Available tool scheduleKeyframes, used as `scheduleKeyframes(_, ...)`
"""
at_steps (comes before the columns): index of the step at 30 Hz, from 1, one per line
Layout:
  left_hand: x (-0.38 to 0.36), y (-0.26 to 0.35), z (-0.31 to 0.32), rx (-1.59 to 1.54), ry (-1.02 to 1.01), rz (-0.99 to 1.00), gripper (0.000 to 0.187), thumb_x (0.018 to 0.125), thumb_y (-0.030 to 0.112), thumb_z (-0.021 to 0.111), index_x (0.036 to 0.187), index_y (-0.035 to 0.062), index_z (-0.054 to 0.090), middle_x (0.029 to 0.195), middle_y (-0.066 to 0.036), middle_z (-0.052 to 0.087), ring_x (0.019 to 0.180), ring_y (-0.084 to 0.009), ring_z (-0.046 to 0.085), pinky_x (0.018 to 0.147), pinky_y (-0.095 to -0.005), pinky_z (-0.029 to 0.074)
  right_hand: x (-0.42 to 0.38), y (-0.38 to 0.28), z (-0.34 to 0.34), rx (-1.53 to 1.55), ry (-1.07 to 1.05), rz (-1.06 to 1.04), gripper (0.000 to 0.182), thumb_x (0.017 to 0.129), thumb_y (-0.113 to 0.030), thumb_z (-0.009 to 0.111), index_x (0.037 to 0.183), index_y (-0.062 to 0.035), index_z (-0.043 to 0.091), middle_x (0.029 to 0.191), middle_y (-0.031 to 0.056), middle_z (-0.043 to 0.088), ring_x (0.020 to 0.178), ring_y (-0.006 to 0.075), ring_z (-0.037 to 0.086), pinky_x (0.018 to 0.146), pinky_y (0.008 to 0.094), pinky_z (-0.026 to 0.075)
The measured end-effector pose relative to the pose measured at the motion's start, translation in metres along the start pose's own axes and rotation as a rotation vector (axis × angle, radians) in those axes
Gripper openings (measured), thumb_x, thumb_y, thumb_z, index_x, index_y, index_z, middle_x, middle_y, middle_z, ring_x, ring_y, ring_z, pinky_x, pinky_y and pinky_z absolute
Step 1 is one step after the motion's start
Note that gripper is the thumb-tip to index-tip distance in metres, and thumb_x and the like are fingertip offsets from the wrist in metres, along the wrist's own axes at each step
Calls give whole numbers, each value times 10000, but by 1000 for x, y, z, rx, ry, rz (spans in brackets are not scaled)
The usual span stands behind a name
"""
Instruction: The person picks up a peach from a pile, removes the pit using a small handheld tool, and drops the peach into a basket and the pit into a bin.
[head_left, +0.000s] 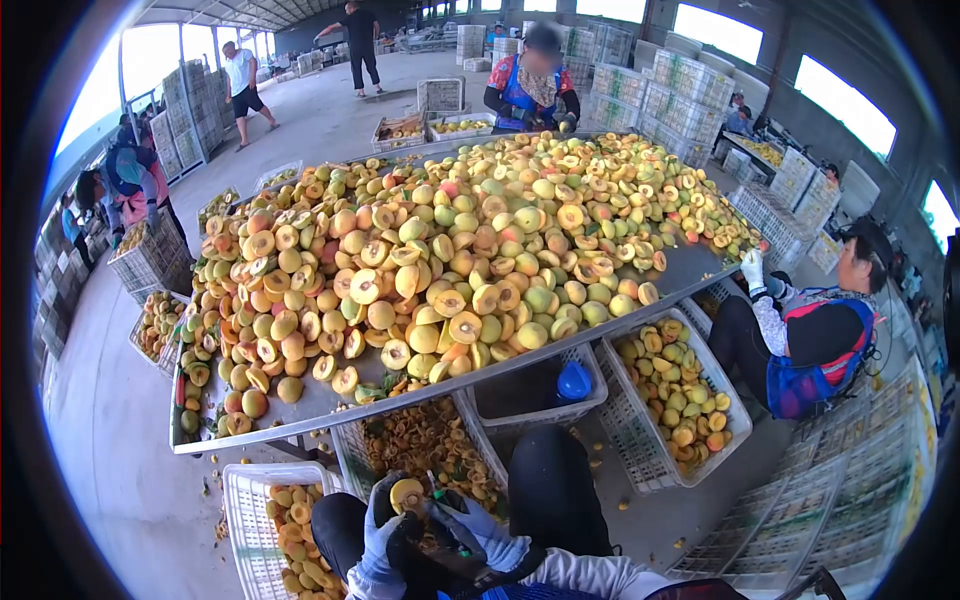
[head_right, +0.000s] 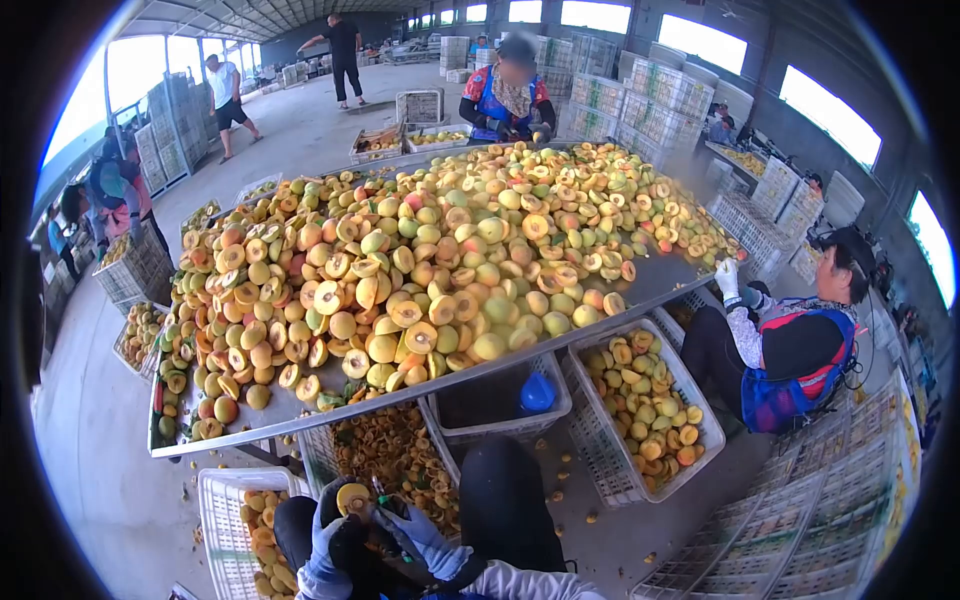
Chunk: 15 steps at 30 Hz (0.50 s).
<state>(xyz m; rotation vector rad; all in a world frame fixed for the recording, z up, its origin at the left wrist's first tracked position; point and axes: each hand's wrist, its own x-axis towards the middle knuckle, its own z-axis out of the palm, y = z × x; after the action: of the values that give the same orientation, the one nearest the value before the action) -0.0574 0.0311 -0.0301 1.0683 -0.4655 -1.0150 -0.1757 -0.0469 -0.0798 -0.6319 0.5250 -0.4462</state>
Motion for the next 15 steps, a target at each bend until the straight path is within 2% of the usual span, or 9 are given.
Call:
scheduleKeyframes(3, -28, -3, 13, 23, 73, -108, 470, 790, 69, 584, 1229, 62, 417, 1004, -87, 573, 785, -117, 568, 641, -228, 482, -17, -10, 5, 96, -135, 107, 267, 885, -107, 580, 1134, -28, 525, 854, 20, 610, 679, 75, 571, 565, 185, 449)
scheduleKeyframes(4, -22, -12, 16, -46, 151, -74, 396, 824, 109, 581, 1188, 70, 431, 977, -82, 576, 761, -116, 565, 636, -226, 481, -20, -13, 4, -65, -55, 154, 278, 868, -93, 599, 1129, -18, 536, 961, 15, 611, 816, 68, 569, 690, 190, 472)
scheduleKeyframes(5, -15, -16, 16, -115, 222, -35, 327, 857, 150, 577, 1148, 78, 445, 949, -77, 579, 737, -115, 562, 632, -225, 480, -18, -6, 7, -85, -14, 37, 300, 868, -101, 601, 1148, -23, 524, 950, 7, 604, 810, 64, 555, 699, 183, 449)
scheduleKeyframes(6, -15, -11, 15, 27, 235, -91, 249, 899, 224, 552, 1074, 78, 452, 897, -57, 583, 703, -105, 548, 626, -217, 471, -13, 3, 5, -98, 15, 0, 301, 871, -98, 596, 1153, -22, 521, 942, 5, 601, 799, 65, 550, 701, 184, 447)
scheduleKeyframes(7, -7, -15, 20, 173, 276, 51, 236, 909, 220, 539, 1078, 65, 485, 863, -45, 585, 696, -94, 535, 619, -203, 453, -9, 5, 6, -99, 55, -26, 302, 874, -95, 591, 1158, -22, 517, 934, 3, 597, 788, 66, 546, 702, 185, 445)
scheduleKeyframes(8, -5, -17, 19, 124, 269, 28, 228, 914, 228, 527, 1058, 52, 513, 856, -40, 585, 708, -88, 531, 635, -202, 446, -7, 6, 2, -97, 50, -32, 302, 874, -95, 591, 1158, -22, 517, 934, 3, 597, 788, 66, 546, 702, 185, 445)
scheduleKeyframes(10, -7, -14, 20, 75, 267, 0, 230, 919, 235, 515, 1038, 39, 541, 849, -36, 584, 720, -82, 527, 652, -202, 440, -5, 4, -10, -151, -70, -44, 376, 881, -96, 582, 1235, -20, 482, 1087, 42, 578, 968, 117, 557, 812, 232, 461)
scheduleKeyframes(13, -1, 1, 30, 173, 229, 113, 293, 933, 268, 463, 996, 10, 585, 852, -35, 588, 775, -91, 527, 717, -223, 432, -12, -13, -2, -370, -28, -188, 331, 896, -92, 554, 1214, -18, 494, 1090, 35, 576, 956, 106, 562, 803, 218, 458)
scheduleKeyframes(15, 0, -4, 22, 125, 288, 112, 321, 946, 267, 414, 996, 0, 586, 866, -43, 594, 804, -121, 543, 744, -240, 434, -11, -11, -17, -198, 32, 12, 291, 915, -105, 524, 1190, -13, 505, 1107, 32, 565, 944, 113, 565, 789, 223, 461)
